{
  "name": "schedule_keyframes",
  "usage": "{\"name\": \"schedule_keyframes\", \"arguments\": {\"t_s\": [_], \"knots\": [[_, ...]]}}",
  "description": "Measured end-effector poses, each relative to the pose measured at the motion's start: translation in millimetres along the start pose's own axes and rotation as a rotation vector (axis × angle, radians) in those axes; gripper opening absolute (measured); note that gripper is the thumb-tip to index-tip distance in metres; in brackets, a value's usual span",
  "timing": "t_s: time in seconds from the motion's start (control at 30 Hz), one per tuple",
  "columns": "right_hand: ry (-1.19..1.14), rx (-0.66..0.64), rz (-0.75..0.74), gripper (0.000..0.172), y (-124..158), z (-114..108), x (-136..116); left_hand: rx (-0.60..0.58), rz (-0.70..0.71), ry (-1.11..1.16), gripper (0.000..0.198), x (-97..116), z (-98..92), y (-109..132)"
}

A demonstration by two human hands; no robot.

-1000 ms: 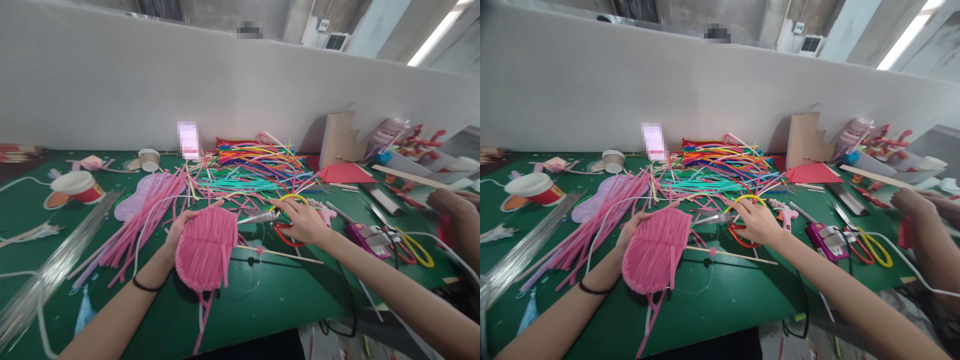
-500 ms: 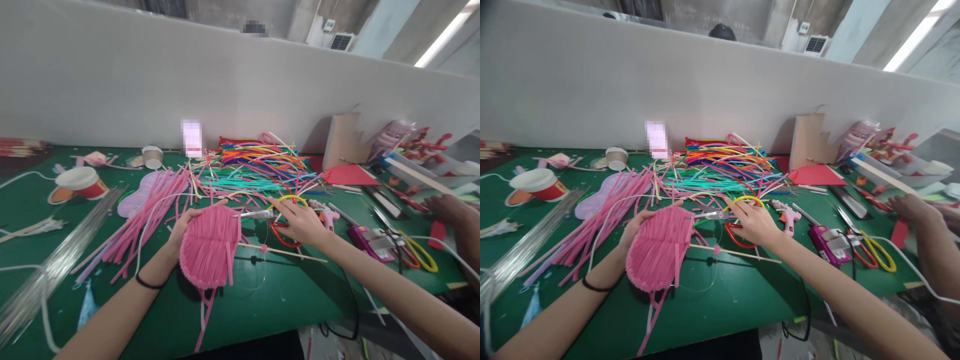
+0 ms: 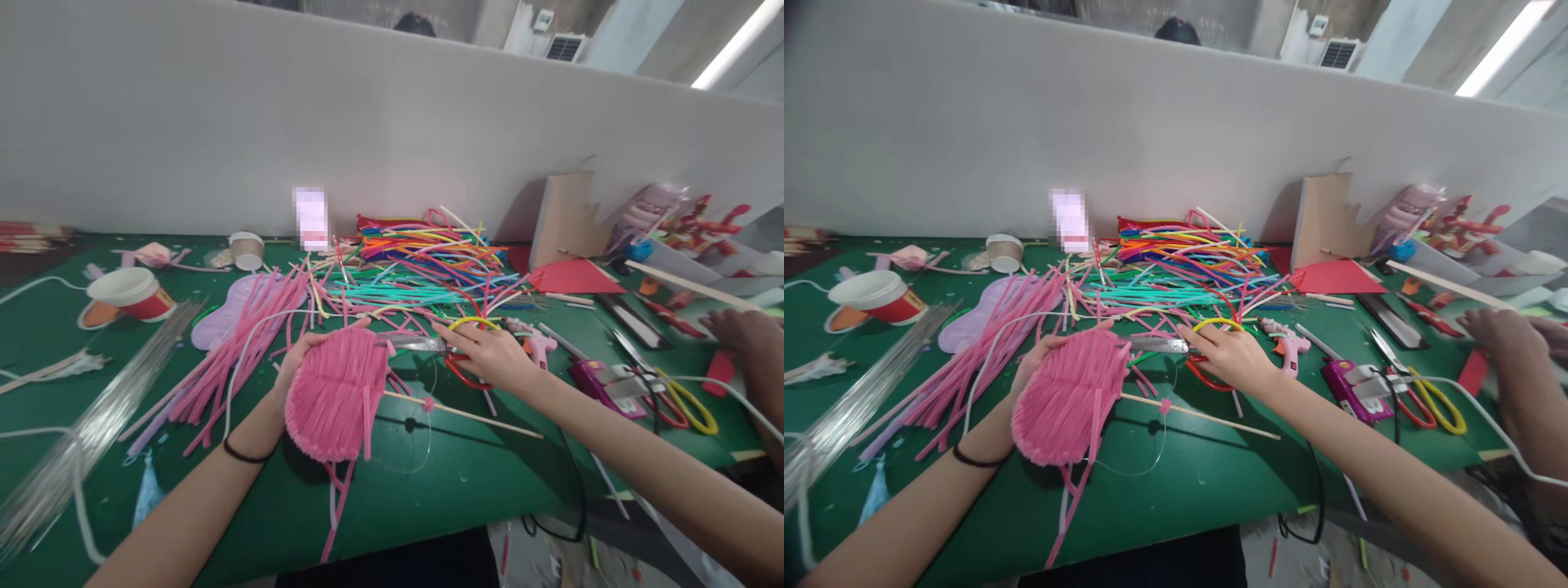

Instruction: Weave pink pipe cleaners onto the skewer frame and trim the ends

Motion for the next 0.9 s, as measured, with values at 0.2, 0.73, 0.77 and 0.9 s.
{"name": "schedule_keyframes", "arguments": {"t_s": [0.2,0.73,0.77,0.9], "knots": [[0.089,-0.008,-0.04,0.041,0.3,-3.6,-1.6,-0.017,0.002,0.03,0.054,-1.7,7.2,0.9],[0.115,-0.016,-0.149,0.031,-2.3,-21.2,-1.3,0.019,-0.015,0.027,0.054,-3.0,10.3,1.4],[0.122,-0.021,-0.154,0.031,-2.6,-22.1,-1.5,0.02,-0.014,0.026,0.054,-2.9,10.5,1.5],[0.066,-0.059,-0.142,0.033,-4.6,-21.4,2.2,0.077,0.018,0.015,0.054,0.2,6.1,3.1]]}}
Point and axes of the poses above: each hand's wrist, its own y-axis away from the middle knuckle, its own z-axis out of the palm, x = y × z, the point moved 10 cm from there along -y, towards the middle knuckle, and after that the axes turned 4 degrees about -x, right-handed, at the moved point
